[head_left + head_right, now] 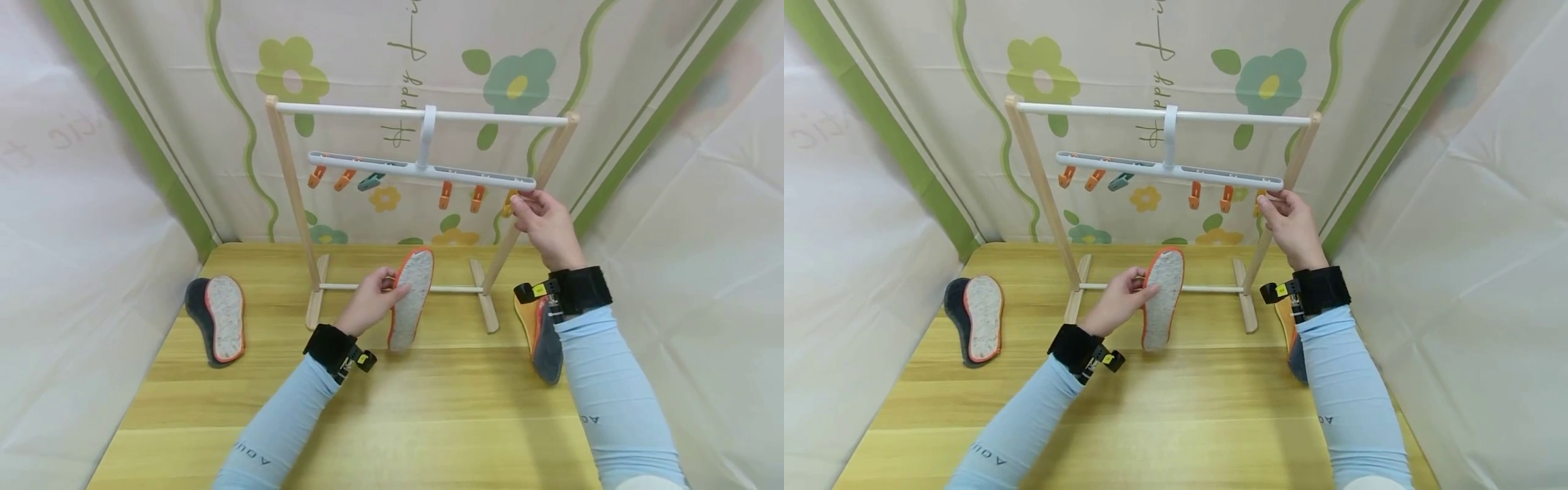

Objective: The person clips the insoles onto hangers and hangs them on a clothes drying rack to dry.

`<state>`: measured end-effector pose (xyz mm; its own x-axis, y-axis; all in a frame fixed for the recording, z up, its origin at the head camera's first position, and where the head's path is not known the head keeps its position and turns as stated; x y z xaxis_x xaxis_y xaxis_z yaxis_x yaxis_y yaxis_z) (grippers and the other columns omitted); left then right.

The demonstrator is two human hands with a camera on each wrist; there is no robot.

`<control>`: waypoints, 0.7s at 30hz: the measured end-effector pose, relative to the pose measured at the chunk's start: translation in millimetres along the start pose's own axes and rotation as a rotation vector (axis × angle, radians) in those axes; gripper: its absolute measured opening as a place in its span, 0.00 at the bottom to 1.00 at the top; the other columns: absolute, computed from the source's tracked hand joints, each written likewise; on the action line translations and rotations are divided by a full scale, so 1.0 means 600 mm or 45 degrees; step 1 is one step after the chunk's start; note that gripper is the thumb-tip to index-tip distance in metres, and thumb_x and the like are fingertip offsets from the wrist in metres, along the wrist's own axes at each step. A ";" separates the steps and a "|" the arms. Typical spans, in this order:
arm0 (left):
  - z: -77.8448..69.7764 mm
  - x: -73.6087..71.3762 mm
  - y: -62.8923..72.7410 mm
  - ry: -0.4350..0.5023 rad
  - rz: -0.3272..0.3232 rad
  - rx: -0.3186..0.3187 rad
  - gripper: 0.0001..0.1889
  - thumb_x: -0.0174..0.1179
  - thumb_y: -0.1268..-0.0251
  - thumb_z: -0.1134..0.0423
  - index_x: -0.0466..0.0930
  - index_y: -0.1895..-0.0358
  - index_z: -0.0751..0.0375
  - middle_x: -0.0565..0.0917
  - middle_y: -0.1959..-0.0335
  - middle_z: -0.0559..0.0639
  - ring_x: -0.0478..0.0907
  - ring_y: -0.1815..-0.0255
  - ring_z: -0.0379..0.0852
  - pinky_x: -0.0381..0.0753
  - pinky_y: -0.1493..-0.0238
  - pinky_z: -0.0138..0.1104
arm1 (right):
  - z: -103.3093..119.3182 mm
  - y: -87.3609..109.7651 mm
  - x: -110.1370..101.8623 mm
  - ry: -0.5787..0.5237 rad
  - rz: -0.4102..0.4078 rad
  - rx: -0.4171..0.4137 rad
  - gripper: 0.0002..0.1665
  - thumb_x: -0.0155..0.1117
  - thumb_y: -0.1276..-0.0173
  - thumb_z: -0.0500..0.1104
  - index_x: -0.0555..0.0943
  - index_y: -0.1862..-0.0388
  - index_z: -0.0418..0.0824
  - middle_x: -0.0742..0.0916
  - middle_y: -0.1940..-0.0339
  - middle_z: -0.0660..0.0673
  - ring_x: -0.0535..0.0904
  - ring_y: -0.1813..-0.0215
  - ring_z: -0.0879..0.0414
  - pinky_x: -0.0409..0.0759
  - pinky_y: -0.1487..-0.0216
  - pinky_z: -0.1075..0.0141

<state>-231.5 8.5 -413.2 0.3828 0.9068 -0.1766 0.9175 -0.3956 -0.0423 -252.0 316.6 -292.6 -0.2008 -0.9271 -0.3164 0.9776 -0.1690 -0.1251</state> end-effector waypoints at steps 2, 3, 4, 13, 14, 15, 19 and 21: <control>-0.001 0.009 -0.007 0.011 0.013 -0.006 0.13 0.62 0.29 0.61 0.75 0.49 0.65 0.83 0.50 0.59 0.81 0.48 0.51 0.84 0.53 0.44 | -0.001 0.000 -0.002 -0.020 0.007 -0.011 0.35 0.59 0.30 0.60 0.72 0.31 0.42 0.81 0.40 0.42 0.76 0.41 0.55 0.77 0.43 0.62; -0.002 0.014 -0.011 0.018 0.021 -0.008 0.13 0.61 0.29 0.61 0.74 0.49 0.66 0.83 0.50 0.59 0.81 0.48 0.51 0.84 0.53 0.43 | -0.001 0.000 -0.002 -0.034 0.014 -0.014 0.34 0.60 0.30 0.60 0.73 0.32 0.43 0.82 0.40 0.42 0.76 0.41 0.55 0.77 0.42 0.61; -0.004 0.019 -0.014 0.032 0.031 -0.010 0.14 0.61 0.28 0.61 0.74 0.48 0.66 0.83 0.49 0.60 0.81 0.48 0.52 0.84 0.54 0.43 | -0.002 0.000 -0.002 -0.044 0.022 -0.015 0.33 0.61 0.31 0.60 0.74 0.33 0.44 0.82 0.40 0.42 0.76 0.41 0.55 0.76 0.42 0.59; -0.020 0.054 -0.046 0.068 0.086 -0.035 0.13 0.60 0.27 0.60 0.73 0.47 0.63 0.84 0.51 0.58 0.82 0.52 0.49 0.83 0.60 0.39 | -0.005 0.004 -0.004 -0.091 0.059 -0.064 0.31 0.65 0.32 0.57 0.78 0.38 0.40 0.86 0.47 0.49 0.77 0.44 0.53 0.75 0.41 0.56; -0.022 0.057 -0.049 0.072 0.091 -0.033 0.13 0.59 0.27 0.60 0.73 0.47 0.63 0.84 0.51 0.57 0.82 0.53 0.49 0.83 0.61 0.39 | -0.005 0.005 -0.005 -0.087 0.062 -0.076 0.31 0.65 0.32 0.57 0.79 0.38 0.40 0.86 0.47 0.49 0.77 0.44 0.53 0.75 0.42 0.58; -0.025 0.059 -0.053 0.077 0.098 -0.026 0.13 0.59 0.27 0.60 0.73 0.47 0.63 0.84 0.51 0.57 0.82 0.53 0.48 0.83 0.61 0.38 | -0.005 0.006 -0.005 -0.082 0.064 -0.087 0.31 0.65 0.32 0.57 0.79 0.38 0.39 0.86 0.47 0.49 0.78 0.44 0.55 0.76 0.43 0.59; -0.042 0.071 -0.063 0.092 0.124 0.005 0.13 0.59 0.26 0.61 0.73 0.46 0.63 0.84 0.52 0.59 0.82 0.54 0.49 0.83 0.59 0.39 | -0.002 0.009 -0.007 -0.054 0.074 -0.117 0.32 0.64 0.32 0.58 0.79 0.37 0.39 0.86 0.46 0.47 0.79 0.43 0.57 0.77 0.44 0.63; -0.047 0.078 -0.070 0.093 0.132 0.018 0.13 0.59 0.26 0.62 0.73 0.45 0.64 0.84 0.53 0.59 0.82 0.54 0.49 0.83 0.58 0.39 | -0.001 0.011 -0.008 -0.040 0.083 -0.124 0.32 0.63 0.31 0.59 0.79 0.37 0.39 0.86 0.45 0.46 0.79 0.42 0.56 0.77 0.43 0.61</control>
Point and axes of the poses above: each hand's wrist, its own y-axis away from the middle knuckle, its own x-axis out of the palm, z = x × y, the point moved 4 cm from there along -y, towards the middle knuckle
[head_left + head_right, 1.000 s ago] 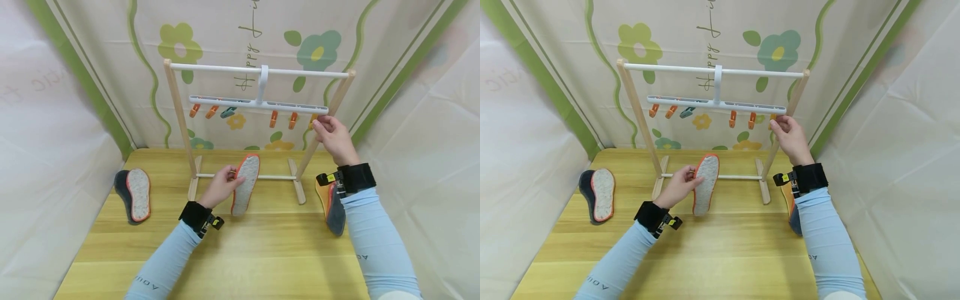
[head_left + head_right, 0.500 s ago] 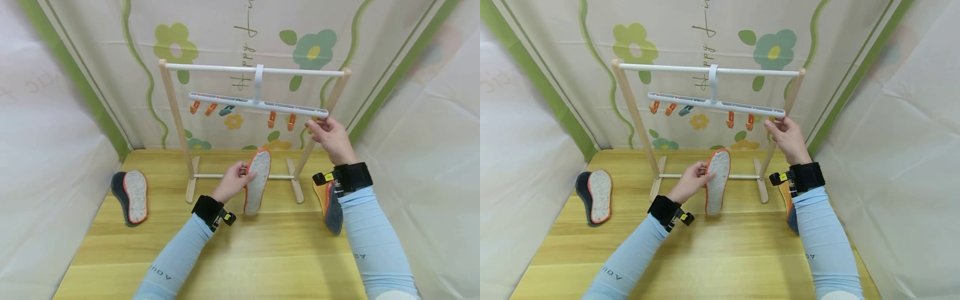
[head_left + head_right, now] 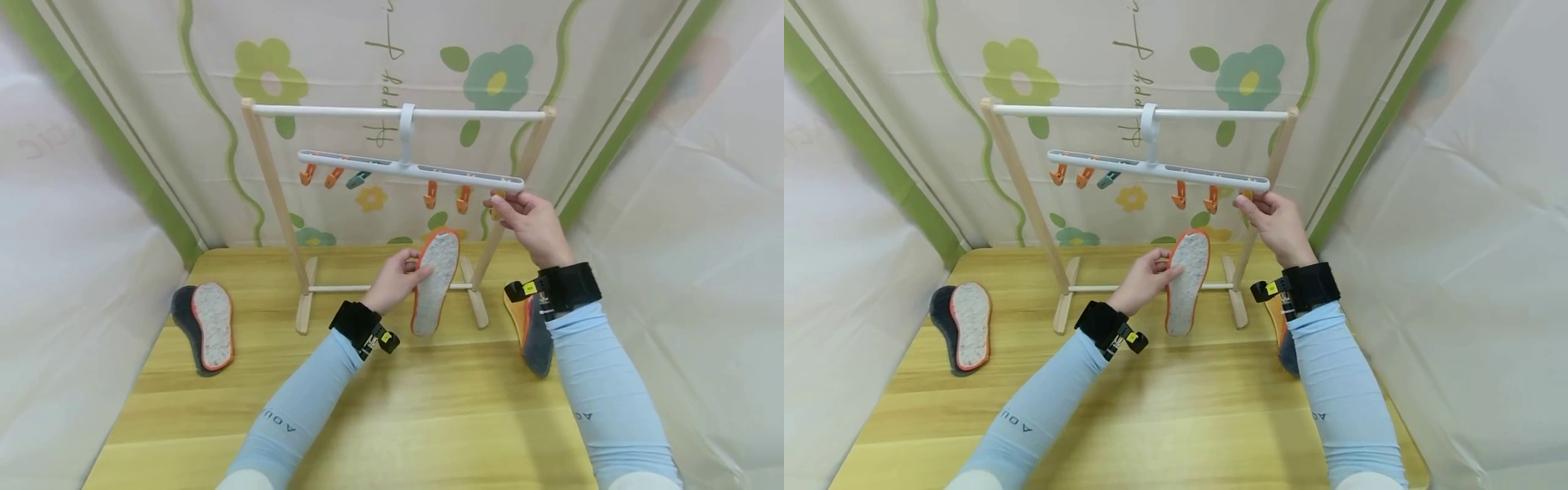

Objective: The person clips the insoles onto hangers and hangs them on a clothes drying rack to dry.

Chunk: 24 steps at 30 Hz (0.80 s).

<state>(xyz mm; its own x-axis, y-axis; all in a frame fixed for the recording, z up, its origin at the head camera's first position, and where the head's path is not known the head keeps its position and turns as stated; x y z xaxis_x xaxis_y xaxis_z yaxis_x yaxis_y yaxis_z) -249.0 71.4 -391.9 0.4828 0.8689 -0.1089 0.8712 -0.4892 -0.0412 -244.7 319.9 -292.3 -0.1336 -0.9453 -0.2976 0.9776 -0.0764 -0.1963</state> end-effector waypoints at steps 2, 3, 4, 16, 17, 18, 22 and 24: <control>0.004 0.002 -0.009 -0.002 -0.003 0.004 0.13 0.59 0.27 0.62 0.73 0.45 0.63 0.84 0.54 0.59 0.82 0.55 0.48 0.83 0.59 0.38 | 0.002 0.000 0.004 -0.003 0.011 -0.009 0.33 0.62 0.31 0.59 0.78 0.37 0.38 0.86 0.44 0.43 0.79 0.42 0.55 0.78 0.41 0.59; 0.003 0.003 -0.012 -0.008 -0.002 0.004 0.14 0.59 0.27 0.61 0.73 0.45 0.63 0.84 0.54 0.59 0.82 0.55 0.48 0.83 0.58 0.39 | 0.003 0.000 0.006 -0.009 0.015 -0.017 0.32 0.62 0.30 0.59 0.78 0.37 0.38 0.85 0.44 0.42 0.79 0.41 0.54 0.78 0.41 0.58; 0.003 0.004 -0.015 -0.011 -0.004 0.001 0.14 0.60 0.27 0.62 0.73 0.45 0.63 0.84 0.54 0.59 0.82 0.55 0.48 0.83 0.58 0.38 | 0.003 0.000 0.008 -0.024 0.018 -0.030 0.32 0.61 0.30 0.58 0.78 0.37 0.37 0.85 0.44 0.41 0.79 0.41 0.53 0.78 0.41 0.59; 0.014 0.022 -0.042 -0.036 -0.027 -0.039 0.12 0.62 0.29 0.63 0.75 0.48 0.64 0.85 0.52 0.60 0.83 0.51 0.50 0.83 0.53 0.42 | 0.012 0.004 0.039 -0.094 -0.025 -0.142 0.28 0.55 0.26 0.56 0.79 0.40 0.36 0.87 0.51 0.40 0.83 0.46 0.51 0.78 0.43 0.60; 0.013 0.022 -0.043 -0.038 -0.023 -0.040 0.12 0.62 0.29 0.63 0.75 0.48 0.63 0.85 0.52 0.60 0.83 0.51 0.49 0.84 0.53 0.42 | 0.013 0.005 0.041 -0.106 -0.032 -0.139 0.28 0.54 0.26 0.56 0.79 0.41 0.36 0.87 0.51 0.40 0.82 0.46 0.51 0.78 0.41 0.59; 0.013 0.023 -0.044 -0.041 -0.020 -0.044 0.12 0.62 0.29 0.63 0.75 0.48 0.63 0.85 0.53 0.60 0.83 0.51 0.49 0.84 0.53 0.42 | 0.014 0.005 0.043 -0.114 -0.039 -0.136 0.28 0.54 0.26 0.56 0.79 0.41 0.37 0.87 0.51 0.40 0.82 0.46 0.50 0.77 0.40 0.58; 0.009 0.026 -0.047 -0.045 -0.005 -0.053 0.13 0.63 0.30 0.62 0.75 0.48 0.62 0.85 0.52 0.59 0.83 0.51 0.48 0.84 0.52 0.43 | 0.017 0.008 0.051 -0.127 -0.064 -0.126 0.26 0.53 0.25 0.56 0.80 0.42 0.39 0.87 0.51 0.41 0.82 0.45 0.51 0.73 0.38 0.53; 0.007 0.028 -0.048 -0.043 0.001 -0.055 0.13 0.63 0.30 0.62 0.75 0.48 0.62 0.85 0.52 0.59 0.83 0.51 0.48 0.83 0.52 0.43 | 0.018 0.008 0.054 -0.132 -0.071 -0.134 0.26 0.52 0.25 0.56 0.80 0.42 0.39 0.87 0.51 0.40 0.82 0.45 0.50 0.72 0.37 0.52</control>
Point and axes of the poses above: each hand's wrist, its own y-axis away from the middle knuckle, its own x-axis out of the palm, z = x × y, the point moved 4 cm from there along -y, towards the middle knuckle
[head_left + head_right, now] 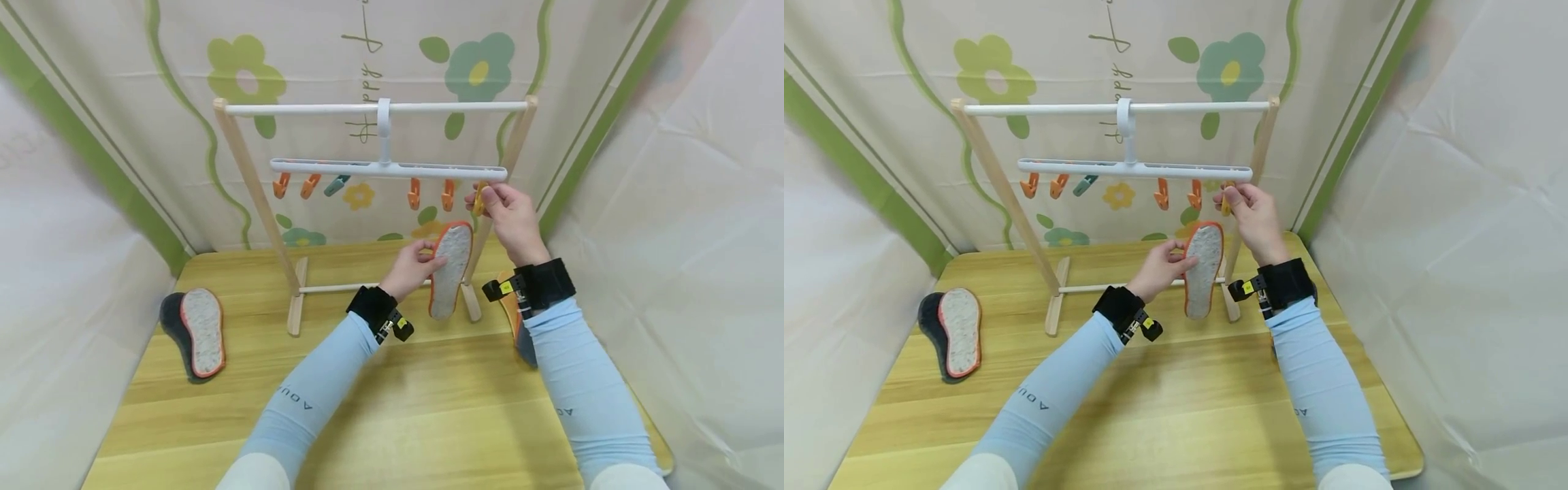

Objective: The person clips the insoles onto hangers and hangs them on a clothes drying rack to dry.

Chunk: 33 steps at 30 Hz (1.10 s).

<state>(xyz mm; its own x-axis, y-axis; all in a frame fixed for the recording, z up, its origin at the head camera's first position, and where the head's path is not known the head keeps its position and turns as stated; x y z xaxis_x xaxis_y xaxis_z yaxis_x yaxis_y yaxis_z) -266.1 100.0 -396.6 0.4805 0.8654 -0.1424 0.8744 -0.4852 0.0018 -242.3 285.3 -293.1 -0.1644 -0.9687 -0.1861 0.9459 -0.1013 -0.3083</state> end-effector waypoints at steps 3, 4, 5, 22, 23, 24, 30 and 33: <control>-0.004 0.004 -0.003 0.001 0.002 0.002 0.13 0.63 0.30 0.62 0.75 0.48 0.62 0.85 0.51 0.59 0.83 0.50 0.48 0.83 0.52 0.41 | -0.003 -0.002 0.004 -0.019 -0.007 -0.014 0.26 0.52 0.25 0.55 0.80 0.42 0.38 0.86 0.51 0.39 0.82 0.45 0.50 0.72 0.36 0.52; -0.005 0.005 -0.005 0.002 0.002 0.002 0.12 0.63 0.30 0.61 0.75 0.49 0.61 0.85 0.51 0.58 0.83 0.50 0.48 0.83 0.52 0.41 | -0.004 -0.002 0.004 -0.027 -0.010 -0.017 0.26 0.51 0.24 0.55 0.80 0.42 0.38 0.86 0.52 0.39 0.82 0.46 0.50 0.72 0.36 0.52; -0.006 0.007 -0.006 0.006 0.005 0.005 0.12 0.63 0.30 0.61 0.74 0.49 0.61 0.84 0.51 0.58 0.83 0.49 0.48 0.83 0.52 0.41 | -0.004 -0.003 0.005 -0.036 -0.013 -0.019 0.26 0.51 0.24 0.55 0.80 0.43 0.37 0.86 0.52 0.39 0.82 0.46 0.50 0.72 0.35 0.51; -0.017 0.019 -0.025 0.035 -0.010 0.007 0.13 0.62 0.29 0.61 0.74 0.47 0.60 0.83 0.49 0.58 0.81 0.47 0.48 0.82 0.49 0.43 | 0.003 -0.010 0.011 -0.074 -0.074 -0.012 0.26 0.51 0.25 0.54 0.81 0.46 0.34 0.87 0.54 0.38 0.81 0.45 0.50 0.69 0.32 0.53; -0.018 0.019 -0.025 0.035 -0.011 0.009 0.13 0.62 0.30 0.61 0.74 0.47 0.61 0.83 0.49 0.58 0.82 0.47 0.48 0.82 0.50 0.43 | 0.004 -0.011 0.011 -0.077 -0.080 -0.012 0.26 0.52 0.25 0.54 0.81 0.46 0.34 0.87 0.54 0.38 0.81 0.45 0.50 0.69 0.32 0.53; -0.018 0.019 -0.025 0.036 -0.011 0.009 0.13 0.62 0.30 0.61 0.74 0.47 0.61 0.83 0.49 0.57 0.82 0.47 0.48 0.82 0.49 0.43 | 0.004 -0.011 0.011 -0.076 -0.086 -0.013 0.26 0.52 0.25 0.54 0.81 0.47 0.34 0.87 0.55 0.38 0.82 0.46 0.50 0.69 0.32 0.53; -0.017 0.022 -0.029 0.030 -0.008 0.018 0.13 0.61 0.29 0.61 0.74 0.46 0.61 0.83 0.49 0.57 0.81 0.47 0.48 0.82 0.49 0.43 | 0.003 -0.013 0.009 -0.083 -0.128 -0.019 0.25 0.53 0.26 0.54 0.83 0.49 0.33 0.88 0.57 0.39 0.83 0.48 0.50 0.70 0.33 0.53; -0.017 0.023 -0.030 0.030 -0.007 0.023 0.13 0.61 0.29 0.62 0.74 0.46 0.61 0.83 0.49 0.58 0.82 0.47 0.48 0.82 0.50 0.43 | 0.001 -0.014 0.009 -0.091 -0.143 -0.031 0.25 0.53 0.26 0.53 0.83 0.51 0.33 0.88 0.59 0.39 0.83 0.49 0.50 0.71 0.34 0.53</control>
Point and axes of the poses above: each hand's wrist, its own y-axis away from the middle knuckle, its own x-axis out of the palm, z = x × y, the point moved 4 cm from there along -y, towards the middle knuckle
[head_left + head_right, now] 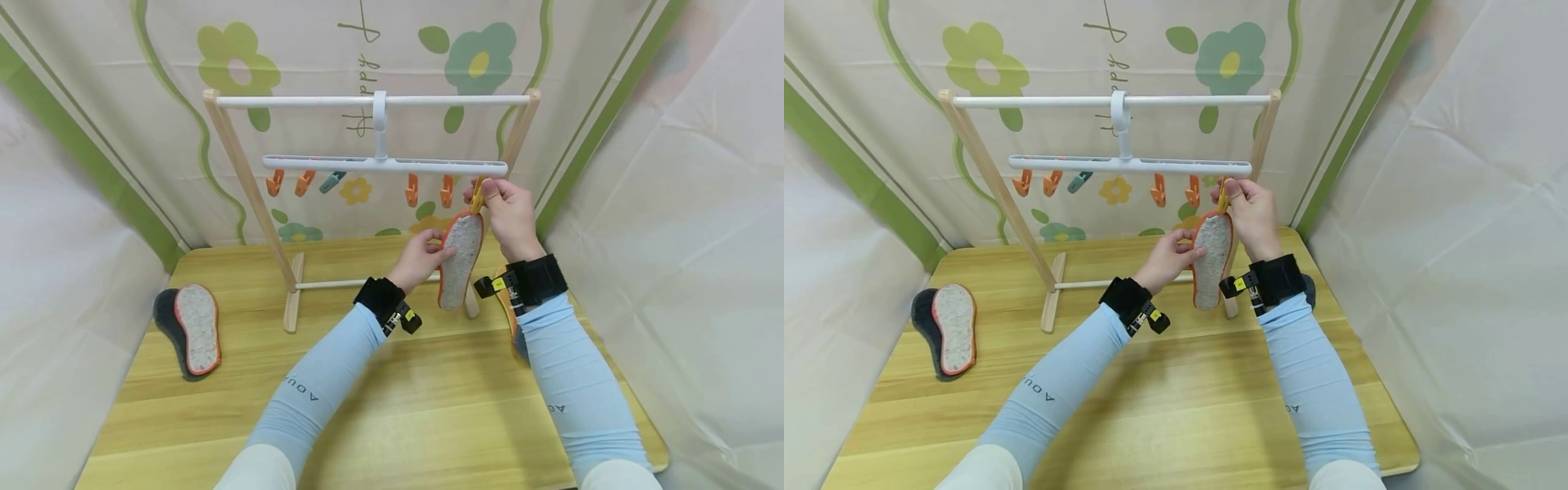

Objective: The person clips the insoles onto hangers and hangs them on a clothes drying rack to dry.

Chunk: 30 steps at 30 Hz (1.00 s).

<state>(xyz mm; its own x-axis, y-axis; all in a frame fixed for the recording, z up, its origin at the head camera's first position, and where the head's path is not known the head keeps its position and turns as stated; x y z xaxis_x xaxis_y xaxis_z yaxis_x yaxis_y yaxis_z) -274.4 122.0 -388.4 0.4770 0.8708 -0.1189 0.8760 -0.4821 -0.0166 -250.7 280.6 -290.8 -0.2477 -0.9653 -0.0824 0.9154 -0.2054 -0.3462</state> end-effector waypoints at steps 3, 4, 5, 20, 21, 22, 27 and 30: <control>-0.003 0.001 0.001 0.003 0.002 0.008 0.13 0.61 0.29 0.62 0.74 0.46 0.61 0.83 0.49 0.57 0.82 0.47 0.48 0.82 0.50 0.42 | 0.000 -0.001 0.001 -0.007 -0.013 -0.006 0.24 0.53 0.26 0.52 0.84 0.52 0.33 0.88 0.60 0.39 0.83 0.49 0.50 0.73 0.37 0.54; -0.005 0.001 0.001 0.003 0.003 0.009 0.14 0.61 0.29 0.62 0.74 0.46 0.61 0.83 0.49 0.57 0.82 0.47 0.48 0.82 0.50 0.42 | 0.000 -0.001 0.001 -0.005 -0.017 -0.003 0.24 0.53 0.26 0.52 0.84 0.52 0.33 0.88 0.60 0.39 0.83 0.48 0.50 0.74 0.38 0.54; -0.006 0.002 0.001 0.008 0.005 0.011 0.14 0.61 0.29 0.62 0.74 0.45 0.61 0.83 0.49 0.57 0.82 0.47 0.49 0.82 0.50 0.42 | 0.000 -0.001 0.002 -0.003 -0.021 -0.001 0.24 0.53 0.26 0.53 0.84 0.52 0.33 0.88 0.60 0.40 0.83 0.48 0.51 0.74 0.39 0.54; -0.016 0.005 -0.004 0.025 0.015 0.033 0.14 0.61 0.29 0.62 0.74 0.46 0.62 0.83 0.49 0.57 0.82 0.48 0.47 0.83 0.51 0.41 | 0.005 0.002 0.001 -0.007 -0.037 0.032 0.25 0.54 0.26 0.53 0.85 0.51 0.33 0.88 0.59 0.40 0.83 0.50 0.51 0.79 0.45 0.59; -0.017 0.005 -0.005 0.023 0.014 0.035 0.14 0.61 0.29 0.62 0.74 0.46 0.62 0.83 0.50 0.57 0.82 0.48 0.47 0.83 0.51 0.41 | 0.005 0.002 0.001 -0.002 -0.035 0.027 0.24 0.53 0.25 0.52 0.85 0.51 0.33 0.88 0.59 0.40 0.83 0.50 0.51 0.79 0.46 0.59; -0.017 0.005 -0.005 0.018 0.012 0.036 0.14 0.61 0.29 0.62 0.74 0.46 0.62 0.83 0.50 0.57 0.82 0.49 0.47 0.83 0.52 0.40 | 0.005 0.002 0.001 0.003 -0.033 0.021 0.24 0.53 0.25 0.52 0.85 0.51 0.34 0.88 0.60 0.40 0.83 0.50 0.51 0.79 0.47 0.59; -0.017 0.005 -0.008 0.008 0.005 0.038 0.13 0.61 0.28 0.63 0.74 0.46 0.62 0.84 0.50 0.57 0.82 0.49 0.46 0.83 0.53 0.39 | 0.006 0.003 0.000 0.023 -0.026 0.000 0.24 0.53 0.25 0.53 0.85 0.51 0.34 0.88 0.60 0.40 0.84 0.50 0.51 0.80 0.48 0.60; -0.019 0.006 -0.008 0.010 -0.004 0.045 0.13 0.61 0.29 0.62 0.74 0.47 0.62 0.84 0.50 0.57 0.82 0.49 0.46 0.83 0.51 0.41 | 0.006 0.002 0.001 0.021 -0.032 -0.003 0.25 0.54 0.26 0.53 0.85 0.52 0.34 0.88 0.61 0.40 0.84 0.51 0.51 0.80 0.49 0.61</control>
<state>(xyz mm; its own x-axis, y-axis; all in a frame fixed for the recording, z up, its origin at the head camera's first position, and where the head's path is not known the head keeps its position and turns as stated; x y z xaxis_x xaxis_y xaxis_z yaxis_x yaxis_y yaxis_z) -276.3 128.4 -377.4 0.4751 0.8729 -0.1108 0.8744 -0.4825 -0.0521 -248.6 279.3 -288.1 -0.2756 -0.9572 -0.0887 0.9082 -0.2290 -0.3502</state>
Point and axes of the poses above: each hand's wrist, its own y-axis away from the middle knuckle, its own x-axis out of the palm, z = x × y, the point moved 4 cm from there along -y, towards the middle knuckle
